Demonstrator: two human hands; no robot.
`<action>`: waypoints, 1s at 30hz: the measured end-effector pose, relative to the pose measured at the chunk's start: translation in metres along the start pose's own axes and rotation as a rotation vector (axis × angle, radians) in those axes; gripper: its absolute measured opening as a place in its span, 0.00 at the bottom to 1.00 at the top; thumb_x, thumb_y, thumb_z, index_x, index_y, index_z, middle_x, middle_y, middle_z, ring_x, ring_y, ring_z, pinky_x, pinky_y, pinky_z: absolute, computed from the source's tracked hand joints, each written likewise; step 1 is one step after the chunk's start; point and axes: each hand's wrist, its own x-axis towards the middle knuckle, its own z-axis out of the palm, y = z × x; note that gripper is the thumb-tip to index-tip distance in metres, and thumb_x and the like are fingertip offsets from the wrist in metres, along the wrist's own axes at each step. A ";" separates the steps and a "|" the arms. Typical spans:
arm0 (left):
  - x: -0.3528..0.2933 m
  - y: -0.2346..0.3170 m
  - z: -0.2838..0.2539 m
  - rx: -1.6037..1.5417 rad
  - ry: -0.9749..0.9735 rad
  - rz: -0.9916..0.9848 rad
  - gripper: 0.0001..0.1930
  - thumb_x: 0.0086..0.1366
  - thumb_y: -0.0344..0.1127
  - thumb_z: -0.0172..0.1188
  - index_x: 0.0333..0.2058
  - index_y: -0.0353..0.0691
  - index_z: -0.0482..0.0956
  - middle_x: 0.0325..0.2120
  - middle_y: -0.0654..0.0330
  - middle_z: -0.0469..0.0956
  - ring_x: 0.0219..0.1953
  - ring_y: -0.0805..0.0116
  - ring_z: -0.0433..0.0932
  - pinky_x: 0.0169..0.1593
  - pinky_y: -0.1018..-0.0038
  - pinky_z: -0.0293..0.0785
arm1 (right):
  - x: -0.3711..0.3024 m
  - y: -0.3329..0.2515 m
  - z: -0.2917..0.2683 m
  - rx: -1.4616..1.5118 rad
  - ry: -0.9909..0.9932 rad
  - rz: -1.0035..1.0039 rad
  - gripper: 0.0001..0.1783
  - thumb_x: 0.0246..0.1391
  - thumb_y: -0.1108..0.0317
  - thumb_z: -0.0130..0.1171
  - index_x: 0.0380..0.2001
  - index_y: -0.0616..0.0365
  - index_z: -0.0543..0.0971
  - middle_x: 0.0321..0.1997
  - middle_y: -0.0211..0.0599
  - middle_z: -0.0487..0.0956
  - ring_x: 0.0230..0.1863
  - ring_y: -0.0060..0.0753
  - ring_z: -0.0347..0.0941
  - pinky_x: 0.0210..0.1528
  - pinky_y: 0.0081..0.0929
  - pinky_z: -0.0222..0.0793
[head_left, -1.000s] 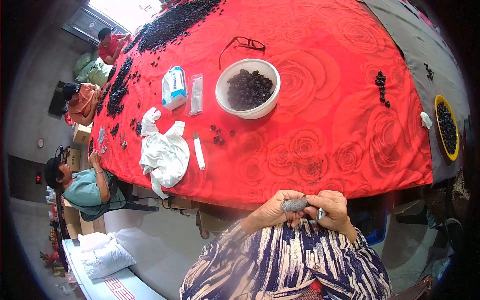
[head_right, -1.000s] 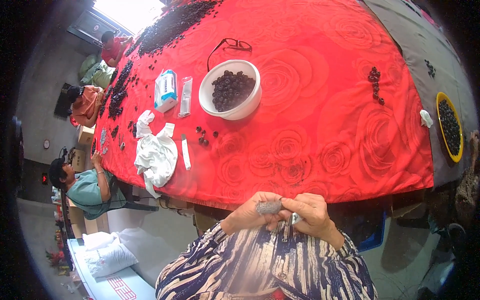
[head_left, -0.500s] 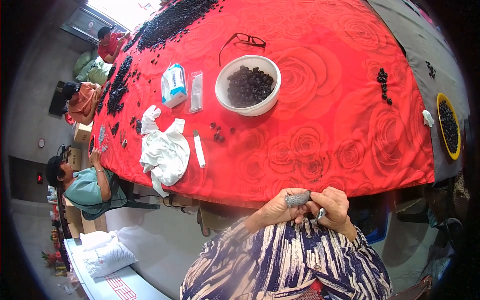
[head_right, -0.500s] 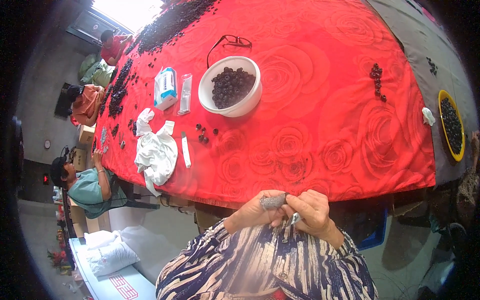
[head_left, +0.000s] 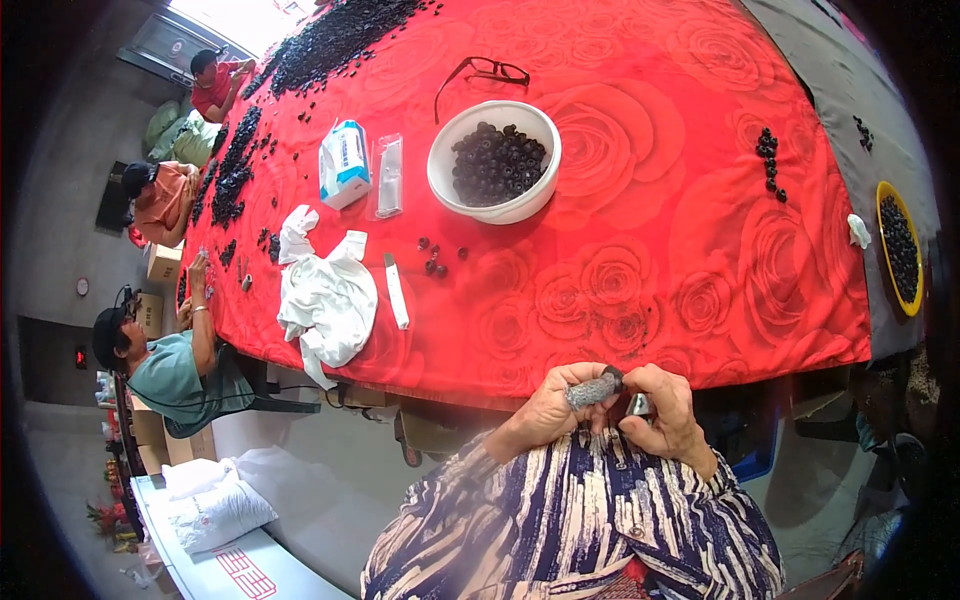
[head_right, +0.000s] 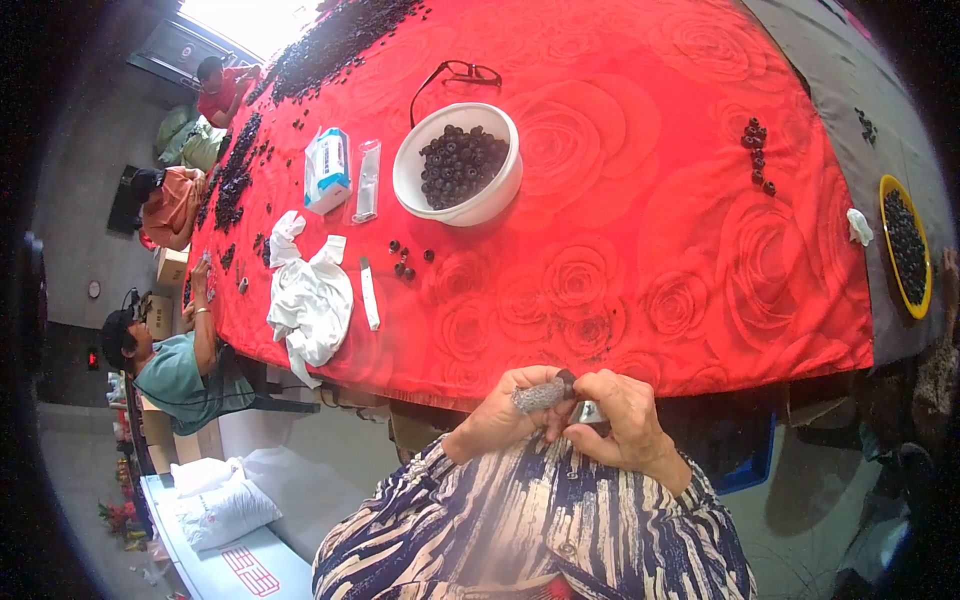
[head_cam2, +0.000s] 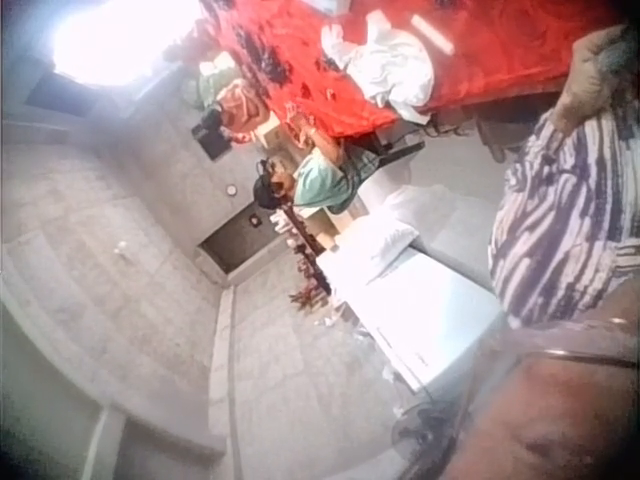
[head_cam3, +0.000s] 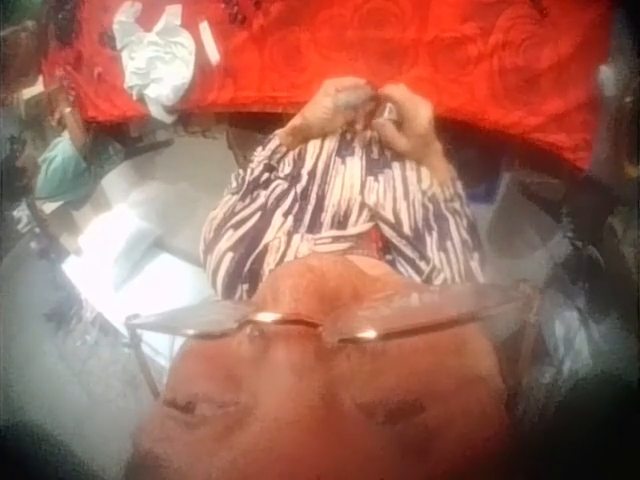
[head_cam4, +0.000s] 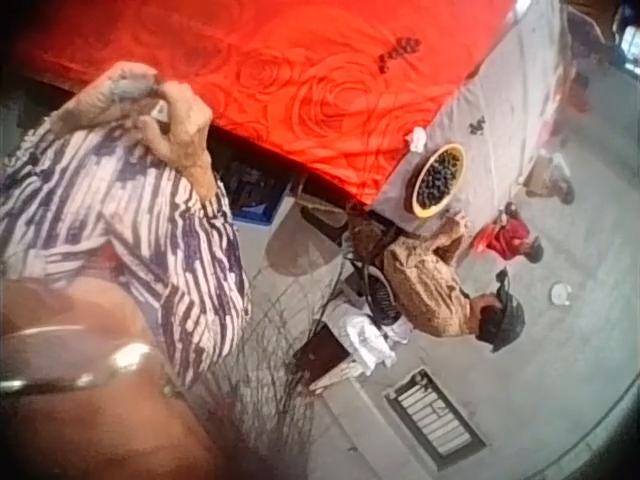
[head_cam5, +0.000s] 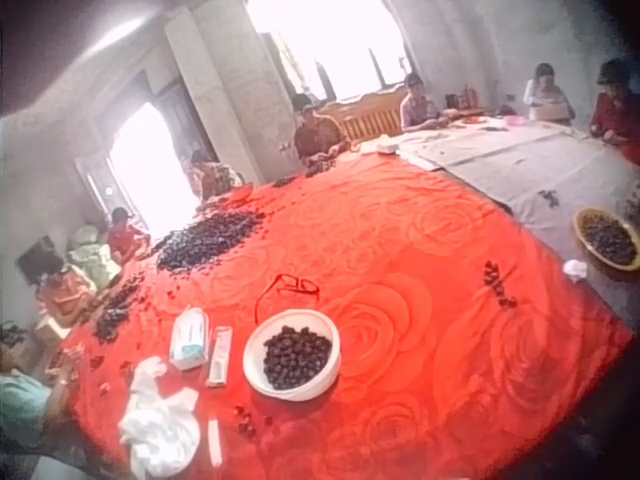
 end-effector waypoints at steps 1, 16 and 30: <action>0.000 0.000 0.000 0.000 0.000 0.001 0.14 0.61 0.36 0.58 0.43 0.33 0.74 0.28 0.64 0.75 0.27 0.78 0.74 0.27 0.81 0.75 | -0.002 0.002 -0.001 0.010 -0.018 0.021 0.17 0.42 0.71 0.63 0.37 0.63 0.71 0.21 0.39 0.70 0.19 0.38 0.68 0.22 0.31 0.62; -0.073 0.071 -0.044 -0.552 -0.219 0.874 0.11 0.63 0.41 0.52 0.24 0.46 0.65 0.24 0.69 0.60 0.28 0.74 0.60 0.30 0.74 0.58 | -0.006 0.002 0.000 -0.092 0.029 0.288 0.12 0.47 0.72 0.61 0.35 0.64 0.73 0.22 0.38 0.69 0.17 0.29 0.65 0.19 0.25 0.59; -0.221 0.104 -0.127 -0.626 1.007 1.251 0.12 0.58 0.40 0.59 0.36 0.39 0.72 0.29 0.59 0.75 0.26 0.66 0.71 0.31 0.72 0.66 | -0.006 0.006 0.000 -0.068 0.004 0.308 0.12 0.44 0.73 0.62 0.34 0.63 0.73 0.21 0.39 0.69 0.17 0.32 0.66 0.19 0.26 0.60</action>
